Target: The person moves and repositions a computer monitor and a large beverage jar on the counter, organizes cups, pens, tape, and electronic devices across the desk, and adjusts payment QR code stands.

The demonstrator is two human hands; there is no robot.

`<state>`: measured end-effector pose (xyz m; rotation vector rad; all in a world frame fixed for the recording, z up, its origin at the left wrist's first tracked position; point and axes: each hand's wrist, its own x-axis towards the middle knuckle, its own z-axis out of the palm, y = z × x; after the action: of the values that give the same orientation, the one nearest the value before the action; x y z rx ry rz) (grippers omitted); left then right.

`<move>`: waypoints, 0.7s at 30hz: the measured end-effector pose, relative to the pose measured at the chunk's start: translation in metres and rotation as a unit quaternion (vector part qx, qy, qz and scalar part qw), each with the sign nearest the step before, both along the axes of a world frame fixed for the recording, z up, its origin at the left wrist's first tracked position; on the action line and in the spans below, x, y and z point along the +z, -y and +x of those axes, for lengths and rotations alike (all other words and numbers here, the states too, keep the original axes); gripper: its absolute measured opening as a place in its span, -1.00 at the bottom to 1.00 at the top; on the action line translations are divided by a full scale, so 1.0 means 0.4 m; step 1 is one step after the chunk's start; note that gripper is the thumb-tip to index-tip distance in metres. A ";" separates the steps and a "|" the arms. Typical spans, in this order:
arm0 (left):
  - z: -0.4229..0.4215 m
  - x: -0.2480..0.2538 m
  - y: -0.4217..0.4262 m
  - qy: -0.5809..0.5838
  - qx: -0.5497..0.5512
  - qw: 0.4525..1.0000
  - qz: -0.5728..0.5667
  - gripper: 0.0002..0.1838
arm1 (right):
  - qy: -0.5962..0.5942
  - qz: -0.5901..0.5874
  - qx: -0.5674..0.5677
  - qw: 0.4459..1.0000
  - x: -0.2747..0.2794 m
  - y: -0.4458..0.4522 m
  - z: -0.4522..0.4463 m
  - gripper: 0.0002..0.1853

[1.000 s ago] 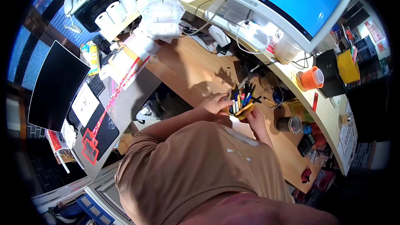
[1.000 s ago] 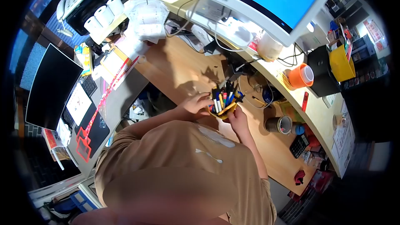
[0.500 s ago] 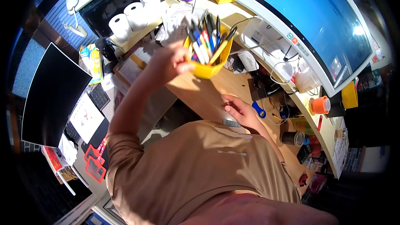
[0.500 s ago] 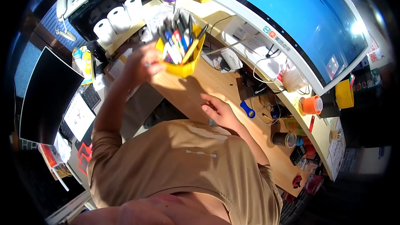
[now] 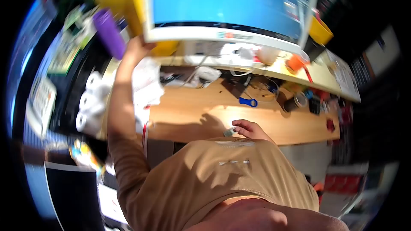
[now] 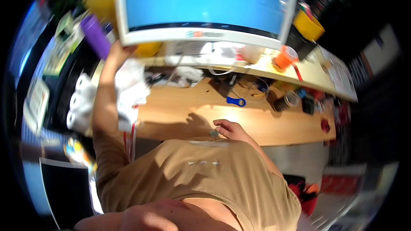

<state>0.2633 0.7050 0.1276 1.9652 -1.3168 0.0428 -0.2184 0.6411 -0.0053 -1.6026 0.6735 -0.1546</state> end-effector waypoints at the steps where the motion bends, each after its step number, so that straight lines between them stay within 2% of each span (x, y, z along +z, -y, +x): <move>1: 0.034 -0.026 0.016 0.009 -0.009 1.000 -0.029 -0.65 | 0.004 -0.011 -0.013 1.000 -0.012 0.000 -0.016 -0.64; 3: 0.110 -0.078 0.042 -0.053 -0.067 0.993 -0.078 -0.69 | -0.001 -0.052 -0.020 0.998 -0.031 0.010 -0.046 -0.64; 4: 0.066 -0.048 0.031 0.024 -0.070 0.990 -0.120 -0.68 | -0.017 -0.061 -0.022 0.998 -0.012 0.013 -0.055 -0.64; 6: 0.139 -0.115 0.048 -0.030 -0.079 0.984 -0.159 -0.64 | -0.036 -0.098 -0.021 0.994 0.036 0.022 -0.080 -0.66; 8: 0.105 -0.104 0.053 -0.018 -0.056 0.985 -0.159 -0.62 | -0.025 -0.157 -0.005 0.987 0.057 0.063 -0.124 -0.62; 9: 0.085 -0.101 0.054 -0.068 -0.049 0.980 -0.182 -0.65 | -0.020 -0.186 0.007 0.982 0.069 0.089 -0.148 -0.59; 11: 0.099 -0.118 0.040 0.064 -0.017 0.985 -0.157 -0.65 | -0.031 -0.206 0.011 0.978 0.107 0.152 -0.202 -0.59; 13: 0.078 -0.095 0.006 0.038 0.060 0.993 -0.099 -0.61 | -0.004 -0.271 0.015 0.963 0.160 0.233 -0.262 -0.60; 15: -0.012 -0.059 -0.043 0.017 0.142 0.985 -0.096 -0.57 | -0.006 -0.267 -0.017 0.964 0.223 0.317 -0.327 -0.63; 16: -0.072 -0.045 -0.069 0.019 0.187 0.974 -0.127 -0.58 | 0.046 -0.283 -0.044 0.957 0.237 0.359 -0.355 -0.67; 17: -0.139 -0.038 -0.093 0.021 0.233 0.960 -0.156 -0.58 | 0.056 -0.337 -0.042 0.939 0.273 0.404 -0.386 -0.70; 19: -0.297 -0.049 -0.128 0.002 0.230 0.923 -0.310 -0.63 | 0.083 -0.338 -0.053 0.936 0.318 0.498 -0.448 -0.72; 21: -0.509 -0.042 -0.127 0.049 0.299 0.902 -0.309 -0.67 | 0.097 -0.324 -0.069 0.938 0.341 0.598 -0.509 -0.74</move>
<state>0.0596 0.7557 0.1109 1.7280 -0.5876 0.7698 -0.4218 0.4021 0.1312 -2.1293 0.6118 -0.6899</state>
